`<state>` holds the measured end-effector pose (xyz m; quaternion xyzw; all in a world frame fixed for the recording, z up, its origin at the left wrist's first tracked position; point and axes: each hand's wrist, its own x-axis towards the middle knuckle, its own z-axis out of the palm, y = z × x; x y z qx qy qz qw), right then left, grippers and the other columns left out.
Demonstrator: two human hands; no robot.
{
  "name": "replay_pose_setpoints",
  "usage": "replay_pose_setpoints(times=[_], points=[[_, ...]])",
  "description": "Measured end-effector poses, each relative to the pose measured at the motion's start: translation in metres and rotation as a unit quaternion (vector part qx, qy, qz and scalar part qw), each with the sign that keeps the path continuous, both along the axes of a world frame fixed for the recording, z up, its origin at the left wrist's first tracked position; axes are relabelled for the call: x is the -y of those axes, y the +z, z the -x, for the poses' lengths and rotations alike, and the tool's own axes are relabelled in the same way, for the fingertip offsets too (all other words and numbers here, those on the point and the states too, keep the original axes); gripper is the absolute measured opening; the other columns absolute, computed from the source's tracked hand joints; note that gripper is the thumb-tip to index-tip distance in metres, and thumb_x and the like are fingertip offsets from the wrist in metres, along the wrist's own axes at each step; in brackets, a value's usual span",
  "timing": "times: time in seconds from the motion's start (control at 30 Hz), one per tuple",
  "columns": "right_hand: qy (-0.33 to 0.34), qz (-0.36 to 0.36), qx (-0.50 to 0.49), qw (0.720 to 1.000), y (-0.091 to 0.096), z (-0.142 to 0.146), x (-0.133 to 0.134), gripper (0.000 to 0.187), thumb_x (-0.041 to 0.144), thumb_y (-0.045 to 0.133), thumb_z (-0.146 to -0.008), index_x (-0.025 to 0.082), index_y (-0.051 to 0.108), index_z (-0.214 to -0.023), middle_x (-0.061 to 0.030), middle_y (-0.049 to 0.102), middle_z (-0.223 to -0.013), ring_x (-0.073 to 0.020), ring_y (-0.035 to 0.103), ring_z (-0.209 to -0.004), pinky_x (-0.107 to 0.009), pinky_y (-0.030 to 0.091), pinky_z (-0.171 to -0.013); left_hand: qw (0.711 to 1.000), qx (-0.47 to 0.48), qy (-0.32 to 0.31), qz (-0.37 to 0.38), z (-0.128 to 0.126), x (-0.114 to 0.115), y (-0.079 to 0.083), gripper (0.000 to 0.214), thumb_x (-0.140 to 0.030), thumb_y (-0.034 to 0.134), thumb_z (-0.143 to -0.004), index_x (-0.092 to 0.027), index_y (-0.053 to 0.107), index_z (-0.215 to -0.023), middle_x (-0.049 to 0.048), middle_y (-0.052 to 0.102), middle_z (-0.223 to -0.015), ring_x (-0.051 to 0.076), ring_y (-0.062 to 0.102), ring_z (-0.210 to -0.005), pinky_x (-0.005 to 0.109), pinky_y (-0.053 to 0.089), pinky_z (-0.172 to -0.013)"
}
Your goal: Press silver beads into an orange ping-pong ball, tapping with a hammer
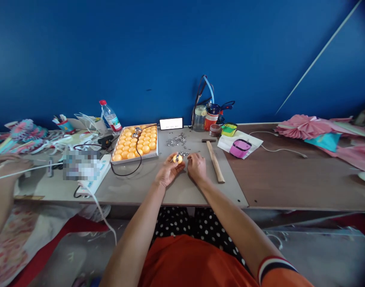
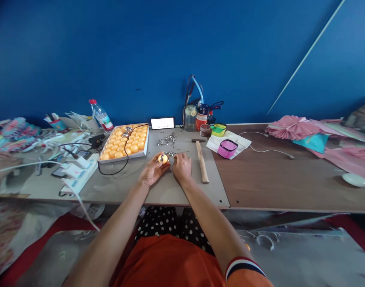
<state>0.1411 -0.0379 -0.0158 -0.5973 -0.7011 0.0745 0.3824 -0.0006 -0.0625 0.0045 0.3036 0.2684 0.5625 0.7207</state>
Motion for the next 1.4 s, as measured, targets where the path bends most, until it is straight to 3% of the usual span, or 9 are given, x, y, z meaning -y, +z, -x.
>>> replay_pose_setpoints(times=[0.1,0.27,0.43,0.67,0.8,0.97,1.13,1.4], points=[[0.001,-0.032,-0.1,0.994,-0.002,-0.002,-0.004,0.025,0.011,0.037,-0.079,0.016,0.06,-0.088,-0.0084,0.064,-0.089,-0.0186,0.057,-0.086,-0.029,0.04,-0.078,1.0,-0.006,0.011,0.005,0.0,0.0,0.0,0.049,-0.005,0.067,-0.062,-0.022,0.057,-0.108,0.0007,0.067,-0.088,0.015,0.066,-0.078,0.033,0.048,-0.083],[0.024,-0.009,-0.213,0.977,-0.001,-0.003,-0.005,0.02,0.015,0.042,-0.076,0.02,0.06,-0.083,-0.002,0.061,-0.071,-0.0163,0.057,-0.068,-0.027,0.043,-0.068,1.0,-0.005,0.029,0.01,0.0,-0.003,-0.001,0.053,0.0,0.061,-0.061,-0.022,0.057,-0.109,0.0005,0.066,-0.089,0.013,0.064,-0.076,0.026,0.047,-0.071],[0.055,0.023,-0.28,0.958,0.003,-0.001,-0.003,0.013,0.025,0.047,-0.078,0.021,0.058,-0.081,0.0016,0.056,-0.059,-0.0143,0.052,-0.055,-0.026,0.042,-0.06,0.999,-0.003,0.046,0.022,-0.001,-0.004,-0.002,0.049,-0.007,0.066,-0.064,-0.02,0.057,-0.111,0.0004,0.064,-0.086,0.011,0.062,-0.071,0.022,0.043,-0.061],[0.085,0.048,-0.336,0.937,0.011,0.004,0.002,0.015,0.034,0.053,-0.075,0.019,0.055,-0.074,0.0036,0.053,-0.053,-0.0115,0.049,-0.046,-0.024,0.04,-0.05,0.998,0.005,0.052,0.024,-0.002,-0.003,-0.001,0.046,-0.012,0.071,-0.064,-0.02,0.056,-0.106,0.0005,0.064,-0.086,0.011,0.062,-0.071,0.021,0.043,-0.06],[0.099,0.102,-0.423,0.895,0.012,0.005,-0.001,0.018,0.036,0.056,-0.072,0.019,0.056,-0.075,0.0053,0.051,-0.047,-0.0107,0.045,-0.041,-0.023,0.038,-0.045,0.999,0.001,0.047,0.023,-0.001,-0.004,-0.002,0.037,-0.011,0.069,-0.064,-0.018,0.057,-0.099,0.0013,0.065,-0.087,0.012,0.062,-0.071,0.021,0.042,-0.059],[0.165,0.126,-0.53,0.822,0.009,0.004,-0.008,0.023,0.033,0.064,-0.064,0.017,0.058,-0.078,0.0044,0.056,-0.053,-0.0098,0.051,-0.048,-0.023,0.041,-0.053,0.999,0.002,0.04,0.022,0.001,-0.005,-0.002,0.04,-0.012,0.066,-0.065,-0.018,0.058,-0.104,0.0015,0.066,-0.084,0.012,0.062,-0.067,0.022,0.041,-0.057],[0.207,0.158,-0.561,0.786,0.01,0.006,-0.007,0.025,0.029,0.068,-0.061,0.018,0.057,-0.08,0.0046,0.058,-0.061,-0.0073,0.048,-0.048,-0.023,0.039,-0.052,0.998,0.022,0.04,0.031,0.002,-0.006,-0.004,0.037,-0.016,0.065,-0.067,-0.017,0.058,-0.103,0.0023,0.066,-0.084,0.015,0.063,-0.072,0.026,0.045,-0.064],[0.246,0.175,-0.537,0.788,0.013,0.008,-0.002,0.018,0.03,0.069,-0.062,0.018,0.059,-0.071,0.0047,0.054,-0.061,-0.0065,0.044,-0.051,-0.023,0.037,-0.053,0.999,0.008,0.046,0.005,-0.001,-0.003,-0.004,0.026,-0.016,0.068,-0.068,-0.016,0.059,-0.093,0.0041,0.067,-0.087,0.016,0.063,-0.078,0.026,0.046,-0.069]])
